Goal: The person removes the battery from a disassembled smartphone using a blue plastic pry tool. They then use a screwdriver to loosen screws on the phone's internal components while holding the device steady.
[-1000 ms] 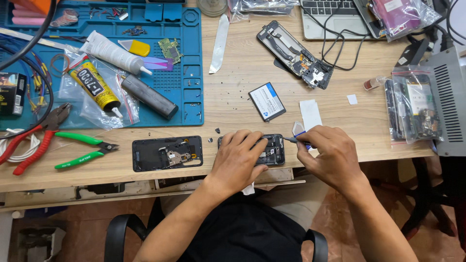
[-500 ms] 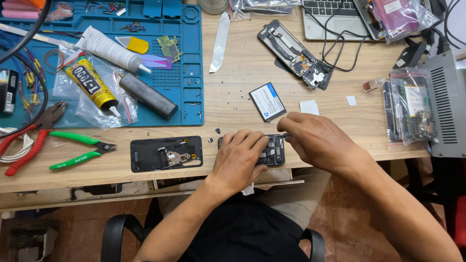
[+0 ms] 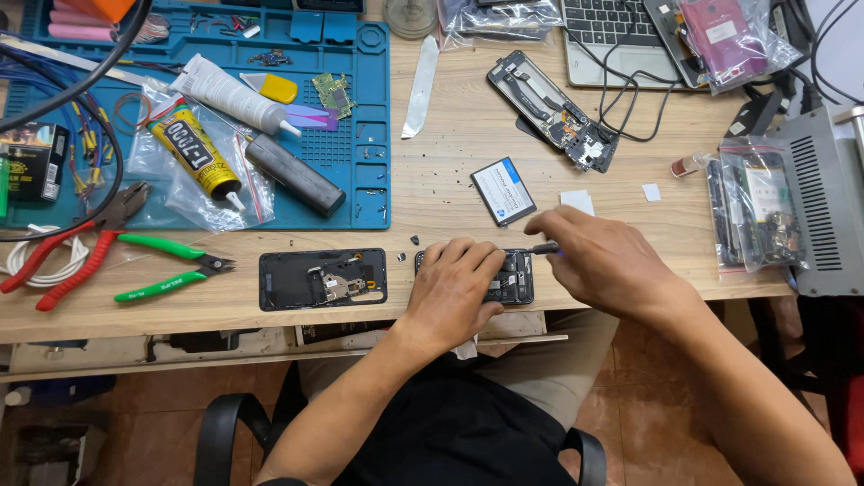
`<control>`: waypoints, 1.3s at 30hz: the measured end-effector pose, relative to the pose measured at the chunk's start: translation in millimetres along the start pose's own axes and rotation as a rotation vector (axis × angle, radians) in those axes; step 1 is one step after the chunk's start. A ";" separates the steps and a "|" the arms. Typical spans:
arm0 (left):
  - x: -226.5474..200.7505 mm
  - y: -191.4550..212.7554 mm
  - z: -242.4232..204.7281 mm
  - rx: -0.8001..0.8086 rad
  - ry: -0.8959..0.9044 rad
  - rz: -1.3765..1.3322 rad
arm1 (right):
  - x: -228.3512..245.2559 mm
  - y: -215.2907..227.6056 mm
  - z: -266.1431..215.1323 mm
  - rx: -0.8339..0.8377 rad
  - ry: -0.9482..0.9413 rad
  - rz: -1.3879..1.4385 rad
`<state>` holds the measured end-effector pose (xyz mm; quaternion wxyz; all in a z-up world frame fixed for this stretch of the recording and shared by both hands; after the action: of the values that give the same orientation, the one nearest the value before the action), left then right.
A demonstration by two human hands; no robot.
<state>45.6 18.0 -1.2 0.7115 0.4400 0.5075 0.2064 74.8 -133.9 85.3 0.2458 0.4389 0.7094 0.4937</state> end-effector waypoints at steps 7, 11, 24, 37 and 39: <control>-0.3 0.1 0.0 0.032 0.015 0.003 | 5.5 5.8 -1.7 -0.085 0.000 0.087; 0.4 -2.7 -0.3 0.029 0.026 0.005 | 0.4 -0.5 -1.1 -0.081 -0.086 0.062; -0.1 -2.4 0.5 0.021 0.023 0.008 | 1.0 -1.5 -3.6 -0.139 -0.051 0.056; 0.1 -1.9 -0.5 0.026 0.035 -0.008 | -1.5 -10.3 -6.1 -0.167 0.012 0.053; -0.9 -0.9 0.5 0.028 0.036 -0.010 | -4.1 -10.3 -6.8 -0.207 0.035 0.037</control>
<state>45.6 16.6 -1.4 0.6972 0.4433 0.5253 0.2035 67.6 -142.1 78.2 0.2684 0.4155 0.6504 0.5765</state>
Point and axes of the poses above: each hand's wrist, its own z-axis towards the middle knuckle, its own y-axis out of the back of the hand, x = y × z, the point moved 3 cm from there along z, towards the middle knuckle, and after that the axes turned 14 degrees about y, right-handed, at the moved point
